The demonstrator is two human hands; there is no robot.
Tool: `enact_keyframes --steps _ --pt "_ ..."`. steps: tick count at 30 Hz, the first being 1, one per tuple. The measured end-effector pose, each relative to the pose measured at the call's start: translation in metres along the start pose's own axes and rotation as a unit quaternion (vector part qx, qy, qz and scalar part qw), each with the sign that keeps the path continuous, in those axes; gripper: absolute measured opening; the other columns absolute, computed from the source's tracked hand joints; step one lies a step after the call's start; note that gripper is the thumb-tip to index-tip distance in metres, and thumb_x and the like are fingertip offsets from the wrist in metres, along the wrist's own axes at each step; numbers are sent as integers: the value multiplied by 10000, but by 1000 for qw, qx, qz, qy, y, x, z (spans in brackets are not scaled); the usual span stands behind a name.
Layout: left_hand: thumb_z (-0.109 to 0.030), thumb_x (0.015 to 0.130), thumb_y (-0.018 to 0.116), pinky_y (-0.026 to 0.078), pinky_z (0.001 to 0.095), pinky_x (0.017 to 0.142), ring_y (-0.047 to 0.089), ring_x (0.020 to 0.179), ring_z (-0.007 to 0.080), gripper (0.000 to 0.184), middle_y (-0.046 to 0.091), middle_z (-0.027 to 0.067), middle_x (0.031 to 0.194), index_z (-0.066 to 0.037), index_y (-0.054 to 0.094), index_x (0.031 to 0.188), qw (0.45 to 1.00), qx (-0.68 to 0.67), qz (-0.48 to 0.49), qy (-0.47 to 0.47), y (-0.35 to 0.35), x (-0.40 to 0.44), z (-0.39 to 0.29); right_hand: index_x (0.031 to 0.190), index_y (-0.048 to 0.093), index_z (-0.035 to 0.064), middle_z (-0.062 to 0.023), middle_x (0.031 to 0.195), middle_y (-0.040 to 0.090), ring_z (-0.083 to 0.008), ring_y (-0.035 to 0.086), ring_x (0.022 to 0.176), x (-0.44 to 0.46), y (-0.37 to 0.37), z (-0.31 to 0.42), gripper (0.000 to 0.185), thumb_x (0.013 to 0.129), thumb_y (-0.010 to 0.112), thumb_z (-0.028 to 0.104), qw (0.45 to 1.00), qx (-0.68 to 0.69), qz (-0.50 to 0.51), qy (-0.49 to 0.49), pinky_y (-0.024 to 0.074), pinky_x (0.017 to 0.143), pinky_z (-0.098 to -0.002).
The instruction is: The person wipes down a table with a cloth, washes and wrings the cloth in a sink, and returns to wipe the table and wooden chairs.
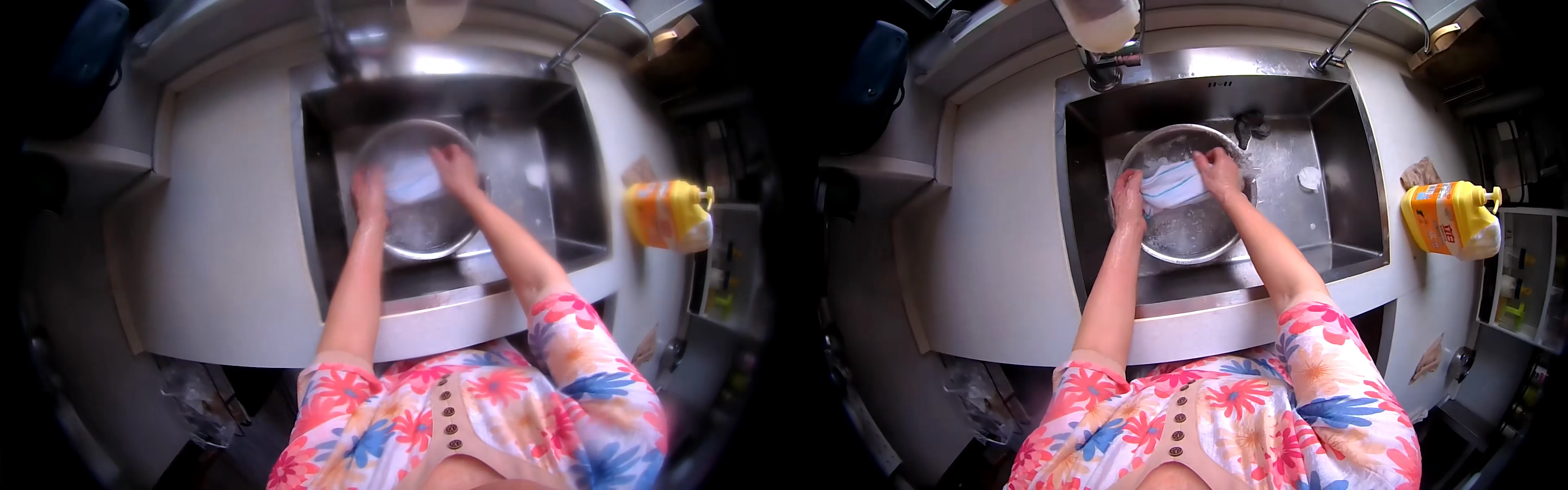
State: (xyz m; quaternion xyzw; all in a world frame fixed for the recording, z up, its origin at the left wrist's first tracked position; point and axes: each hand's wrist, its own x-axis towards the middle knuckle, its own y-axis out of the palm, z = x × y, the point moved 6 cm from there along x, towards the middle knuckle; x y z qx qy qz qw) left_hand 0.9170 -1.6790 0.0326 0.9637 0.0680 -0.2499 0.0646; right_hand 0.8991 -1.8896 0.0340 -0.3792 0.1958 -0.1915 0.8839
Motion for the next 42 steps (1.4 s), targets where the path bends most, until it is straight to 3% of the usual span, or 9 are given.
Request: enact_keyframes --steps 5,11,16,23,28,32,35,37,42 --pt "-129 797 581 461 309 827 592 946 236 315 616 134 1080 -43 622 1097 911 396 103 44 8 10 33 942 603 5 -253 914 618 -389 599 898 -45 17 -1 387 828 570 374 960 -119 202 -153 468 776 -451" --pt "-310 856 536 441 361 913 535 1083 265 429 551 118 1194 -92 522 1226 937 -147 153 -277 7 -4 40 957 653 46 -182 882 659 -283 647 838 -45 5 52 337 788 640 337 979 142 144 -12 494 746 -372" --pt "-294 922 432 435 357 930 503 1122 246 433 506 92 1250 -80 424 1298 970 -21 234 57 -3 -3 60 767 643 93 -120 867 575 -311 605 778 -155 -14 161 249 744 651 341 915 64 53 -394 494 689 -412" --pt "-168 836 541 466 371 801 541 1002 197 350 547 96 1134 -22 523 1154 931 -212 147 -259 18 5 72 765 634 74 -163 836 649 -367 623 765 -26 40 65 319 825 528 369 991 -53 34 -121 487 698 -463" --pt "-307 805 610 455 388 883 550 1065 284 635 557 184 1171 -2 393 1318 992 -92 37 -80 0 -2 14 898 628 45 -231 920 637 -396 611 872 2 0 -12 419 852 490 438 1000 -1 -21 11 472 773 -472" --pt "-319 785 608 432 421 918 517 1125 379 627 531 267 1198 8 425 1288 931 347 104 50 6 14 35 1021 603 89 -206 943 639 -403 596 901 -34 25 -17 385 826 561 418 992 -61 94 -58 461 789 -471" --pt "-343 788 596 416 421 939 533 1102 380 589 558 237 1182 -25 463 1266 951 289 74 -85 -8 30 63 988 633 68 -183 942 656 -325 637 873 -21 17 -29 352 769 636 344 982 -113 129 -76 492 748 -425" --pt "-403 809 592 425 454 912 548 1084 356 555 560 185 1186 -53 493 1228 981 50 93 -162 -6 18 66 934 639 -25 -157 885 671 -290 656 746 4 26 -56 368 722 675 274 979 177 83 61 518 660 -339" --pt "-531 877 465 390 575 930 440 1188 387 579 468 123 1281 -126 415 1289 907 -243 244 -241 17 1 68 821 651 93 -122 862 606 -302 606 777 -100 0 114 216 698 694 266 955 112 101 -254 484 689 -384"
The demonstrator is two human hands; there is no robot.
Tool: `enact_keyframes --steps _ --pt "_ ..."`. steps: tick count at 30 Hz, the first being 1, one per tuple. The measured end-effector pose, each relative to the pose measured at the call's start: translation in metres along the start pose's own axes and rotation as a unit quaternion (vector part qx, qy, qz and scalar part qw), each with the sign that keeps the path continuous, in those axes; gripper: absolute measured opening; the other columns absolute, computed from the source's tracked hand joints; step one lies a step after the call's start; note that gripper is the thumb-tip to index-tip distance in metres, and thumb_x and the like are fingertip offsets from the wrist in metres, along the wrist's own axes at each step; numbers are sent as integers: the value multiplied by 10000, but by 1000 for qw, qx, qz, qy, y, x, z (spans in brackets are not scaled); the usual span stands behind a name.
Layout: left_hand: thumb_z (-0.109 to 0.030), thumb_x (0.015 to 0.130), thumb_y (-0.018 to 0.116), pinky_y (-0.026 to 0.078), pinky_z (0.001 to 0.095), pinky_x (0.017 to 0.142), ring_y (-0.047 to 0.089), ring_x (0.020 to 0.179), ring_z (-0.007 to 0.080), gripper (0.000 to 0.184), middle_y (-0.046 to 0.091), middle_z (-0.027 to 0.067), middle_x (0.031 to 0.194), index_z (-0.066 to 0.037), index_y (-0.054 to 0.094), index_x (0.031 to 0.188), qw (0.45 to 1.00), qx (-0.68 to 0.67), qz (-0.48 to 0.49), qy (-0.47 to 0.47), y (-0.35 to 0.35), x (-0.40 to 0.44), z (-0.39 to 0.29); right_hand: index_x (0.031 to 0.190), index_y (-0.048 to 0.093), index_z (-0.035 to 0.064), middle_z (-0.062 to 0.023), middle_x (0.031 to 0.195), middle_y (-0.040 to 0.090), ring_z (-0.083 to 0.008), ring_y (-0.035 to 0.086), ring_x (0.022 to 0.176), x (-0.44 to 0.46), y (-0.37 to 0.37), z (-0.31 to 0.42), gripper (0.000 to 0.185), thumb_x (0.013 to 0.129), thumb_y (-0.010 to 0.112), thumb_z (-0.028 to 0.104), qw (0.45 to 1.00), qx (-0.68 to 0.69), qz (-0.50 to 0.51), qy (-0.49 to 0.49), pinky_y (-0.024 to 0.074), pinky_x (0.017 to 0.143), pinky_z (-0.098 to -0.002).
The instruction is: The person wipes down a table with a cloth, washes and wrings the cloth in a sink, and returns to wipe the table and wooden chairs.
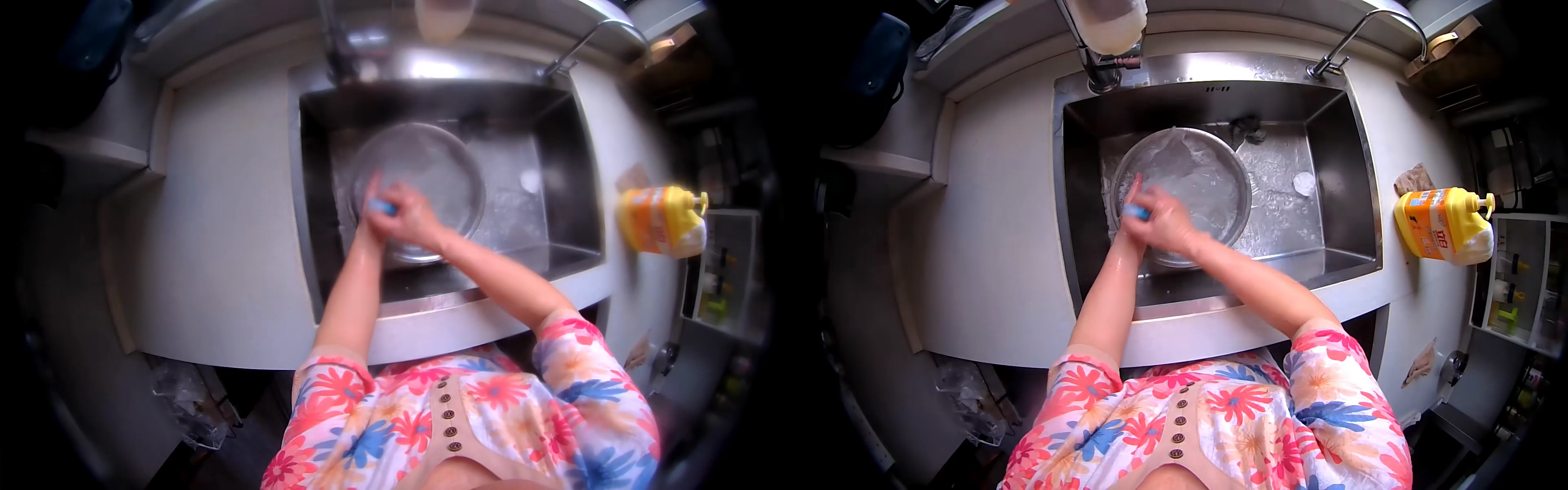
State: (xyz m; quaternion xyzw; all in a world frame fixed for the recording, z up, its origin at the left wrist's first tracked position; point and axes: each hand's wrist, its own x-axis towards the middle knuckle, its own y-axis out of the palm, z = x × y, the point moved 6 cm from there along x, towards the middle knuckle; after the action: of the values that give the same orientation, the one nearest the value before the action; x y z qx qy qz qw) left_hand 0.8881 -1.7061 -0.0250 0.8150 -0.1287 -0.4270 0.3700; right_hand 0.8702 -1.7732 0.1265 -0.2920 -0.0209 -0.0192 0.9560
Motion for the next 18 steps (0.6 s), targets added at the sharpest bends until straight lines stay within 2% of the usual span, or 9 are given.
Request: enact_keyframes --steps 1,4,6,8,9,14,15,17,18 --pt "-493 879 470 405 558 908 460 1149 373 539 485 123 1248 -117 433 1263 997 -11 56 42 -11 8 6 780 624 89 -121 871 587 -290 595 751 -13 0 42 191 705 701 247 994 -3 -35 -100 468 653 -387" --pt "-380 886 483 449 506 842 520 1035 331 418 536 122 1149 -90 487 1187 978 -52 169 113 -21 24 12 696 598 135 -104 772 532 -312 590 822 -24 23 60 187 683 685 300 987 -69 13 -148 477 717 -434" --pt "-305 891 492 479 471 799 560 959 303 339 570 122 1083 -73 523 1136 971 -87 185 122 -22 35 13 731 610 128 -117 784 579 -336 599 806 0 22 5 211 722 656 334 989 -80 -78 -96 469 707 -463" --pt "-229 895 501 508 437 755 600 882 274 265 604 122 1017 -55 560 1085 982 -107 116 100 -24 45 13 799 632 109 -147 831 636 -359 615 815 27 10 -63 271 773 601 376 981 -52 -44 182 475 724 -459" --pt "-197 872 545 509 439 719 617 796 268 254 623 126 969 -22 560 1055 994 -80 -77 22 -18 27 11 820 638 98 -164 852 646 -372 617 825 38 -1 -90 312 796 574 402 971 -118 -45 205 477 734 -458" --pt "-265 823 589 475 459 841 590 985 342 406 618 178 1043 -17 538 1140 938 96 -281 179 37 -50 -52 983 607 79 -225 989 628 -396 597 932 15 -50 -152 420 849 514 466 939 -159 -129 276 457 808 -474" --pt "-243 807 594 470 427 841 594 973 317 407 621 171 1024 -2 542 1132 896 267 -297 194 33 -46 -53 1013 594 77 -233 1008 620 -397 592 945 5 -49 -159 437 854 509 474 935 -131 -171 281 452 818 -478" --pt "-199 777 605 459 362 840 604 950 267 412 627 156 986 27 551 1117 726 583 -298 211 21 -23 -47 1045 582 27 -242 1013 616 -400 591 945 -15 -19 -147 455 863 513 439 958 -176 -42 220 454 820 -473" --pt "-172 747 608 455 347 840 602 931 270 503 630 149 980 10 494 1202 740 607 -249 150 11 -12 -36 1024 597 16 -238 972 629 -404 596 928 -11 -15 -137 436 864 521 415 957 -213 63 185 459 810 -473"
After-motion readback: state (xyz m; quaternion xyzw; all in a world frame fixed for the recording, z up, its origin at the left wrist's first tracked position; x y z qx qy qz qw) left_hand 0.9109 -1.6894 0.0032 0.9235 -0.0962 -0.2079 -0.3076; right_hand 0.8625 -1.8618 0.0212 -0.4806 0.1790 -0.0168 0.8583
